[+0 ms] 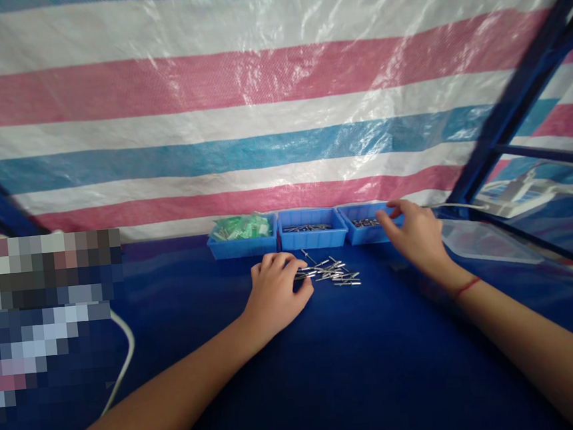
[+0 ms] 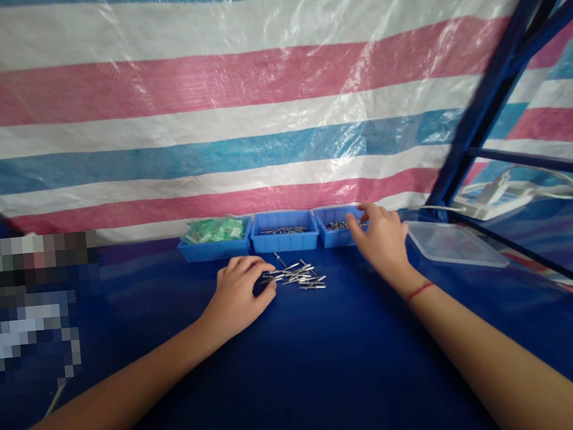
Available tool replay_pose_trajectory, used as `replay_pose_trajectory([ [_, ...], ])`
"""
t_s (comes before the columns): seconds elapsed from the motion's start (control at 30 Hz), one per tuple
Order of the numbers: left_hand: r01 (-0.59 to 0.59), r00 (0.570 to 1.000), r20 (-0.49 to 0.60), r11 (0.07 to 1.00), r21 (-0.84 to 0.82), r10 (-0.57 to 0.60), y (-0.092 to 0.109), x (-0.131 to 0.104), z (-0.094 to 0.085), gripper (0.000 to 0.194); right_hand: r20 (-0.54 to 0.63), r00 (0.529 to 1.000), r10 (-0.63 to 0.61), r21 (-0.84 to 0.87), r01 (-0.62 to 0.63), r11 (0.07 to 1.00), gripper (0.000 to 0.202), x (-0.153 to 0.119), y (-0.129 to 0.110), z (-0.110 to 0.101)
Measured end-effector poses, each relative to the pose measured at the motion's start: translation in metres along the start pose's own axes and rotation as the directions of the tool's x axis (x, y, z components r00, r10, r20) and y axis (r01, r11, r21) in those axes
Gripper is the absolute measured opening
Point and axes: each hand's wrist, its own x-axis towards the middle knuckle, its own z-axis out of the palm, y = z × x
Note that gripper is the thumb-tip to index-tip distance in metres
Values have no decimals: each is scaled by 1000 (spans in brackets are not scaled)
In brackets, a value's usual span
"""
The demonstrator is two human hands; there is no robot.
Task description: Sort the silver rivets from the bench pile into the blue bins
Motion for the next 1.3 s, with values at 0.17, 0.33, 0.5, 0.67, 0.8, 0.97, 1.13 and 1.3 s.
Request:
replay_pose_trajectory([
  [0.17,-70,996,54,997,-12,70,-1,1,0,32,57,962,-267,188,252,949,21,-18,-28,0],
  [0.33,-184,965,187,983,-2,181,-2,4,5,43,134,857,-498,429,403,808,15,-41,-64,-9],
  [0.5,-215,957,196,976,-23,215,-3,4,9,41,146,854,-499,517,364,775,11,-46,-68,-10],
  [0.67,-255,959,110,965,-60,260,-6,6,9,34,180,865,-469,562,301,771,10,-46,-66,-9],
  [0.8,-245,963,106,968,-44,249,-8,8,10,35,240,829,-505,593,287,753,10,-48,-70,-9],
  [0.97,-199,973,93,973,-114,210,-9,8,12,35,284,797,-533,611,278,742,12,-50,-73,-11],
  [1.13,-180,978,66,961,-212,198,-10,9,10,30,295,789,-539,615,276,739,13,-51,-73,-12],
  [1.3,-228,970,21,939,-258,241,-10,9,10,32,305,777,-551,622,276,733,14,-51,-73,-12],
])
